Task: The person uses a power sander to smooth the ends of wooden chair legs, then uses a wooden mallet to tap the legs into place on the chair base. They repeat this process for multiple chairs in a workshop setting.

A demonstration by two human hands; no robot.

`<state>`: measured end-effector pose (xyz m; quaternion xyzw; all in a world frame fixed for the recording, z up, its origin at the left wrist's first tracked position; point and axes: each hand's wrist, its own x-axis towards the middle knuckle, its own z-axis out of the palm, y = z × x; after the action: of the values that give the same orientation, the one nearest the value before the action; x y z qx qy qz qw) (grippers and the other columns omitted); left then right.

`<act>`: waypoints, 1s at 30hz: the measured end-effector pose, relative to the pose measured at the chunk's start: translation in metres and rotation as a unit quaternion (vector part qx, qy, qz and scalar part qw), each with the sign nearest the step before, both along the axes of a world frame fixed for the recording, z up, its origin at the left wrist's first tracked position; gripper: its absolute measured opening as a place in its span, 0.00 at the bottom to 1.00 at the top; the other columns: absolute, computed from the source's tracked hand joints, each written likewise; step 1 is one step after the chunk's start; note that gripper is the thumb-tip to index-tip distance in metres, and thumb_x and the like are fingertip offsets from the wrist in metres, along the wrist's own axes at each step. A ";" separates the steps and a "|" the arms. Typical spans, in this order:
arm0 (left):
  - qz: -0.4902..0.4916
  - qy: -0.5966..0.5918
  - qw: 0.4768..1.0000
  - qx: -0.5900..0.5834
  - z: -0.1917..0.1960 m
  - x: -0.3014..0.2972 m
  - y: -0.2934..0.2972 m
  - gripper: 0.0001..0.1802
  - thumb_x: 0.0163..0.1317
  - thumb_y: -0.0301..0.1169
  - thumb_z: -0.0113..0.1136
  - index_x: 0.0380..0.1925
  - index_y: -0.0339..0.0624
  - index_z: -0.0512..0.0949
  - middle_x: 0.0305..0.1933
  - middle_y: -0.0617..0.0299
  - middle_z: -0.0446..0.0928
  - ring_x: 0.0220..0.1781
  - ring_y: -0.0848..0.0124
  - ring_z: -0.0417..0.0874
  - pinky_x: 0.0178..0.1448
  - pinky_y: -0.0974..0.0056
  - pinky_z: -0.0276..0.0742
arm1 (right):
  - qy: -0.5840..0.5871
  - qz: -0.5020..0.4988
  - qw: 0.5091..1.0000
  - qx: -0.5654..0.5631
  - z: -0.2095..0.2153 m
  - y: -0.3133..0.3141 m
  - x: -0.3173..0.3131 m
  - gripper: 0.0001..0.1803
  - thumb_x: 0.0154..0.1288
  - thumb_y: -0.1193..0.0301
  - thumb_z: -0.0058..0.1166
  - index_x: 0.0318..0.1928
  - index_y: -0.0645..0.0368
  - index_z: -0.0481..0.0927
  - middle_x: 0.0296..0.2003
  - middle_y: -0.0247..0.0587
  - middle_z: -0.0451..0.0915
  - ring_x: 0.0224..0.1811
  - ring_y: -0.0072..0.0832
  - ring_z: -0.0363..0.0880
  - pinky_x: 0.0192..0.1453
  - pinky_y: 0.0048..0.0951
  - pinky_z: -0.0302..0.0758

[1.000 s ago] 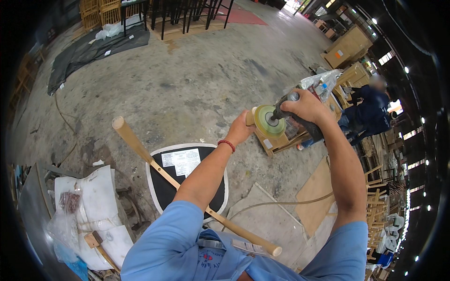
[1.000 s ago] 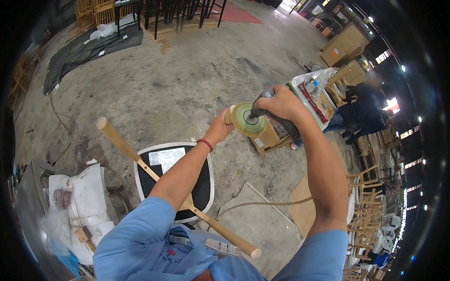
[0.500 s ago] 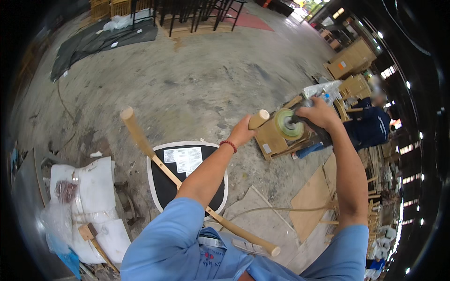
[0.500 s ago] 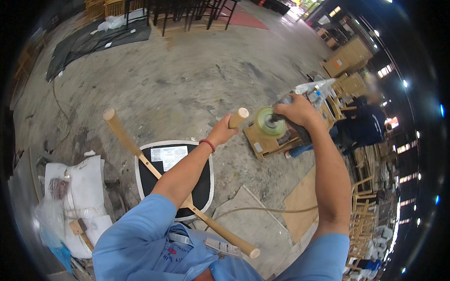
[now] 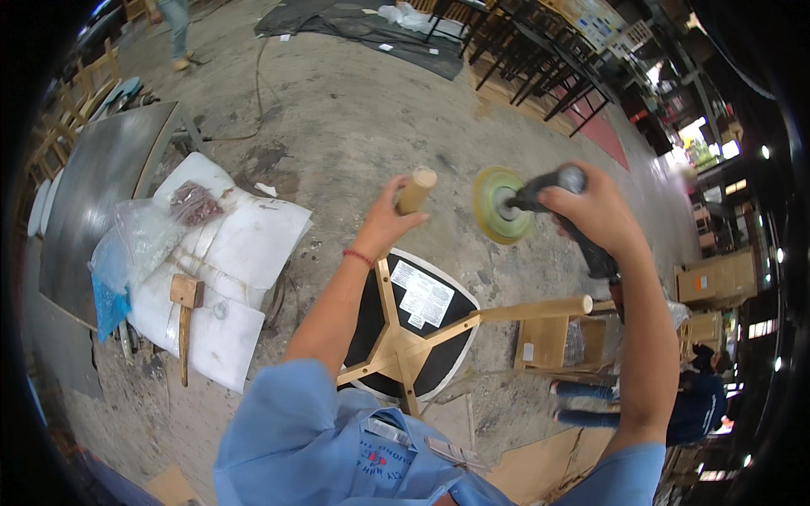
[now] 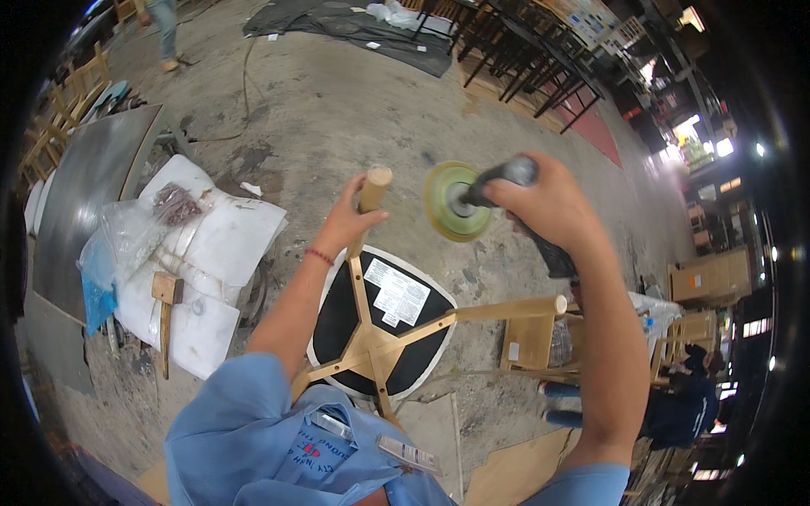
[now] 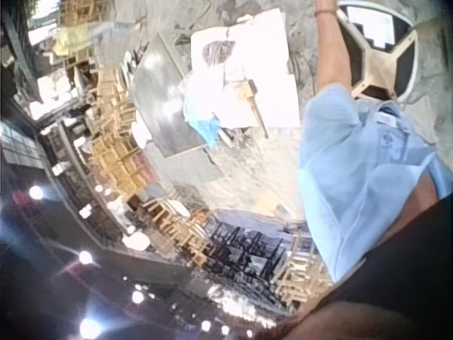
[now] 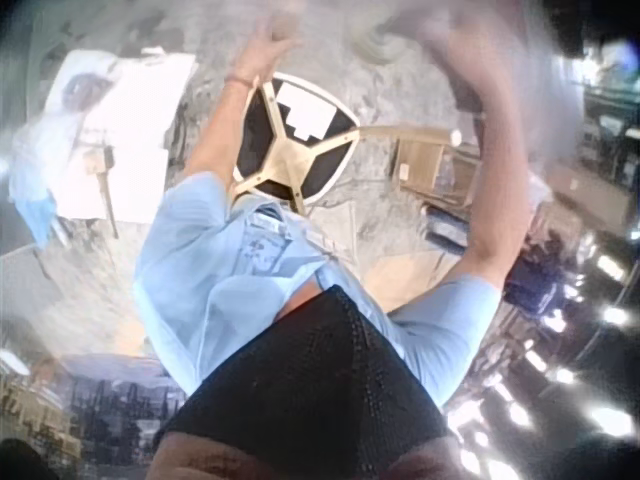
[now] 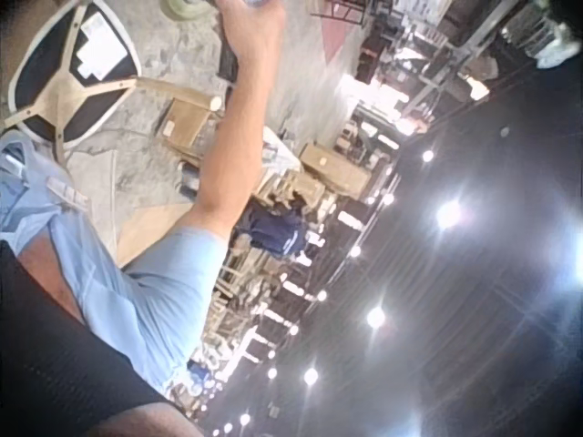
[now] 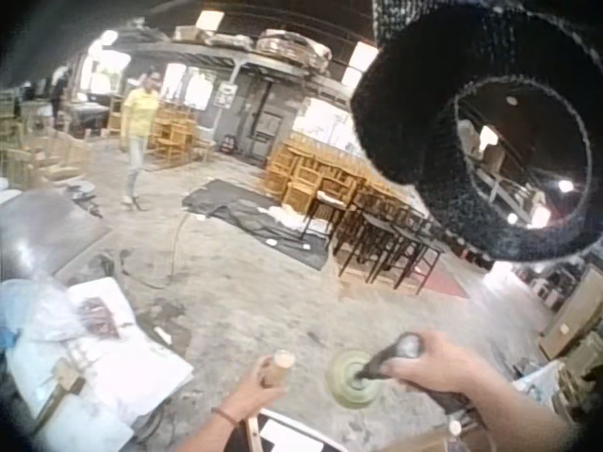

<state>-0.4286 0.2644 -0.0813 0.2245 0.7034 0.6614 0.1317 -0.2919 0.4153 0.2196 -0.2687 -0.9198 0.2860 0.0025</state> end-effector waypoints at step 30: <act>-0.113 -0.075 0.987 0.086 0.003 -0.015 0.015 0.27 0.55 0.31 0.70 0.56 0.44 0.74 0.49 0.59 0.81 0.49 0.68 0.80 0.57 0.61 0.75 | -0.056 0.071 0.992 0.087 -0.017 -0.004 -0.074 0.21 0.54 0.66 0.63 0.43 0.67 0.77 0.27 0.44 0.81 0.21 0.28 0.81 0.26 0.30 0.79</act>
<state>-0.4440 0.2797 -0.0779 0.2631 0.6018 0.7153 0.2385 -0.3657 0.4109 0.2023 -0.2176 -0.9564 0.1891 -0.0464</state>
